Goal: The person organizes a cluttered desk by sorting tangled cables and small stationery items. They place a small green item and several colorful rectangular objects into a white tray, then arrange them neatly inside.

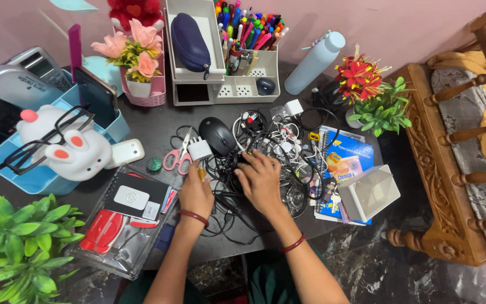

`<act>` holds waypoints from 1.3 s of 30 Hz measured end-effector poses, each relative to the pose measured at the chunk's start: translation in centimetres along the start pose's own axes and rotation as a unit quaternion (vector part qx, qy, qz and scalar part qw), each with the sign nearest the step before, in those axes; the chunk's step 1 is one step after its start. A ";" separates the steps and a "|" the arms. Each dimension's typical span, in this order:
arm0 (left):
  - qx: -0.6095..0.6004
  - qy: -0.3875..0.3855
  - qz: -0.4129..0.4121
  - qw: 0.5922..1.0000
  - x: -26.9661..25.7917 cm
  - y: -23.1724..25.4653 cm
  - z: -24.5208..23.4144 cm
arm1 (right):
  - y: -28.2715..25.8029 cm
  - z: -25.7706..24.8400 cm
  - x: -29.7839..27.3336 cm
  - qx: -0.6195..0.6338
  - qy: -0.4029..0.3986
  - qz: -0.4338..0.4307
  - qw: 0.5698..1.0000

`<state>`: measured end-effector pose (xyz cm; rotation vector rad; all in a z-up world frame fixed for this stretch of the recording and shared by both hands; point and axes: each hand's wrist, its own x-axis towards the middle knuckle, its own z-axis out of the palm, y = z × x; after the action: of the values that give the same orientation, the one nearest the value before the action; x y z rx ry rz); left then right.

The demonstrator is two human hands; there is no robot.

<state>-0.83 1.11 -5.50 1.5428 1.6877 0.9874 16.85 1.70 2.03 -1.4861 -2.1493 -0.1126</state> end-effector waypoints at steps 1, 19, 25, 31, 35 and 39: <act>0.023 -0.009 0.012 1.000 0.1 0.3 -0.1 | -0.1 -0.1 0.4 0.027 0.011 0.014 0.999; 0.067 0.023 0.133 0.989 0.8 0.2 -0.6 | 1.3 5.6 20.6 0.102 0.014 0.203 0.974; 0.062 -0.010 0.111 0.992 0.8 0.6 -1.2 | 2.2 6.0 20.1 0.061 0.141 0.035 0.987; 0.050 0.003 0.128 0.990 0.7 0.7 -1.4 | 2.4 6.4 20.2 0.050 0.100 0.091 0.990; 0.043 0.008 0.139 0.989 0.7 0.7 -1.1 | 2.2 6.4 20.2 0.144 0.105 0.088 0.980; 0.050 -0.004 0.121 0.991 0.7 0.7 -1.0 | 1.9 5.9 20.4 0.120 0.102 0.062 0.986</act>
<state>-1.43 1.73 -4.34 1.8481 1.5915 1.0292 11.04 21.90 5.90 -1.3988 -1.8334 0.0378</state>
